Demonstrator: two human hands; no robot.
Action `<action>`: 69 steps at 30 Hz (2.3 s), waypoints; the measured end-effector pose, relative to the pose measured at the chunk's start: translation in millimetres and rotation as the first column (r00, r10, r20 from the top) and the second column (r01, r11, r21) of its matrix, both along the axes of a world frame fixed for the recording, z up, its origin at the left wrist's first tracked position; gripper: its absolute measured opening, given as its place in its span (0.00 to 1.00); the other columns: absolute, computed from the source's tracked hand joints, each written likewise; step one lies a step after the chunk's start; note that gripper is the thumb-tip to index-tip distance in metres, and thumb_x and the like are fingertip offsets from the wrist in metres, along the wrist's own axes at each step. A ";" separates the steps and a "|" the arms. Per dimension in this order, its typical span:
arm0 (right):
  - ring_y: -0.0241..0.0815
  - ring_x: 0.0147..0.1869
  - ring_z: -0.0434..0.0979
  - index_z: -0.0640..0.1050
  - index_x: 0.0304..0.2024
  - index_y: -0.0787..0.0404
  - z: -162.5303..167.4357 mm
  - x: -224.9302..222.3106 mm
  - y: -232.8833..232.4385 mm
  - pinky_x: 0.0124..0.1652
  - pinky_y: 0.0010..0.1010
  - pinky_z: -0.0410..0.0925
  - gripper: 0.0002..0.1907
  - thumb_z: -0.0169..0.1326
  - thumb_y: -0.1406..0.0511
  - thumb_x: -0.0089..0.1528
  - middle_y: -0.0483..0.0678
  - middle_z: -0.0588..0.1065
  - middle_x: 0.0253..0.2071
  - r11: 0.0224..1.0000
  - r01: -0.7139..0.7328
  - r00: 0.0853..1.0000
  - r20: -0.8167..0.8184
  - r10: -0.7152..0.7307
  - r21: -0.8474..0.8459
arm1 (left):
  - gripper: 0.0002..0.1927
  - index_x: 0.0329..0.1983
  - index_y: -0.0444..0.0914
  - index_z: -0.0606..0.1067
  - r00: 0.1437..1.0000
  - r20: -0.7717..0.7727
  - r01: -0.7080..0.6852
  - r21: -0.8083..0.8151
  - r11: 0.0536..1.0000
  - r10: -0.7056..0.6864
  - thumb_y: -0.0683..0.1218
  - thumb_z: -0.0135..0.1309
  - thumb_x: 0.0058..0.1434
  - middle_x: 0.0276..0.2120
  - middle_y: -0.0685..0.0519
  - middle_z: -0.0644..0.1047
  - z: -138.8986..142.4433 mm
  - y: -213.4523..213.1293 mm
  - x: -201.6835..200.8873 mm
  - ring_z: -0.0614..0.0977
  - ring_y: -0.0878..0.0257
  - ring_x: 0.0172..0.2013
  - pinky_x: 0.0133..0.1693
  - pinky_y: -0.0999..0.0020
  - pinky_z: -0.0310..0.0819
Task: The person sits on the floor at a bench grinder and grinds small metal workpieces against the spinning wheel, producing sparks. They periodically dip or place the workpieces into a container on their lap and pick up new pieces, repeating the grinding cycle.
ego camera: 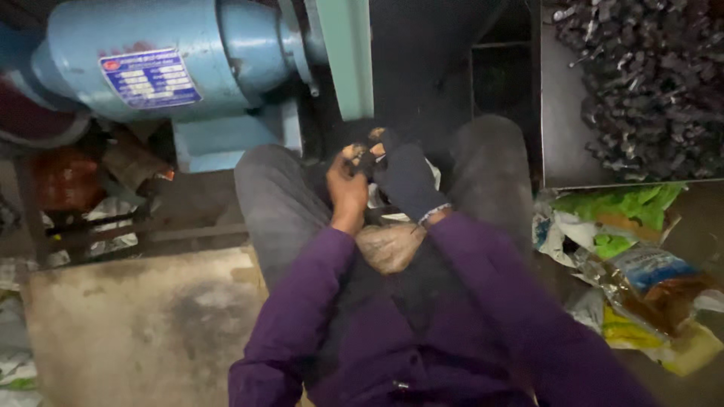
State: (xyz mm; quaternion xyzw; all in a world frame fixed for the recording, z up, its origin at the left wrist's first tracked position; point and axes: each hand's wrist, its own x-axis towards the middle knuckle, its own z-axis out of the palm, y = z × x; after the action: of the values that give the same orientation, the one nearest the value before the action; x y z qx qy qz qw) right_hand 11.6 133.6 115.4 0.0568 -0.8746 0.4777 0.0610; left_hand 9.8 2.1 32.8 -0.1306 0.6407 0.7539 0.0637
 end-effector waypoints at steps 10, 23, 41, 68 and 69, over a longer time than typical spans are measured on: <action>0.36 0.39 0.78 0.76 0.46 0.62 -38.9 8.1 9.5 0.39 0.28 0.72 0.09 0.52 0.64 0.67 0.44 0.78 0.38 0.535 0.324 0.532 0.618 0.578 -0.780 | 0.14 0.57 0.30 0.74 0.966 -0.007 0.227 0.503 0.834 -0.259 0.33 0.52 0.69 0.41 0.47 0.80 5.3 -44.5 2.3 0.82 0.63 0.36 0.40 0.66 0.78; 0.32 0.32 0.72 0.77 0.47 0.62 -62.4 -25.6 -2.3 0.32 0.24 0.66 0.12 0.50 0.59 0.72 0.42 0.74 0.34 0.557 0.225 0.741 0.512 0.435 -0.800 | 0.23 0.60 0.28 0.75 0.984 0.170 0.036 0.099 0.994 -0.053 0.34 0.42 0.62 0.42 0.45 0.80 -40.2 -24.3 -12.7 0.79 0.60 0.41 0.44 0.65 0.75; 0.33 0.31 0.73 0.75 0.46 0.64 -63.5 -11.4 7.5 0.31 0.22 0.65 0.13 0.48 0.60 0.76 0.45 0.75 0.33 -0.033 0.514 0.556 0.304 0.774 -0.857 | 0.17 0.56 0.32 0.72 0.956 0.097 0.106 0.768 0.632 -0.278 0.41 0.37 0.69 0.46 0.45 0.79 8.4 -33.7 -18.3 0.83 0.53 0.44 0.46 0.51 0.84; 0.33 0.40 0.75 0.78 0.48 0.64 -52.8 -13.1 -7.4 0.40 0.27 0.69 0.14 0.48 0.60 0.76 0.44 0.77 0.38 0.631 0.269 0.933 0.359 0.016 -0.728 | 0.30 0.77 0.35 0.58 0.973 0.028 0.152 0.670 0.726 -0.229 0.32 0.40 0.71 0.67 0.52 0.71 2.4 -10.2 6.8 0.70 0.64 0.67 0.68 0.71 0.59; 0.33 0.40 0.75 0.78 0.49 0.64 -53.6 -10.5 -4.7 0.39 0.27 0.69 0.13 0.48 0.60 0.76 0.44 0.77 0.38 0.520 0.291 0.922 0.381 0.071 -0.803 | 0.27 0.75 0.32 0.61 0.969 -0.060 0.235 0.502 0.833 -0.238 0.32 0.42 0.72 0.66 0.49 0.71 8.5 -13.2 6.8 0.70 0.62 0.66 0.68 0.70 0.59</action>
State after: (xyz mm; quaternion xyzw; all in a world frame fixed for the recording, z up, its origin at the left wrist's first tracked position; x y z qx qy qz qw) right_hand 1.2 128.9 61.8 -0.1268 -0.5278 0.8382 -0.0528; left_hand 16.7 -11.1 41.4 -0.0313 0.4319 0.8811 0.1900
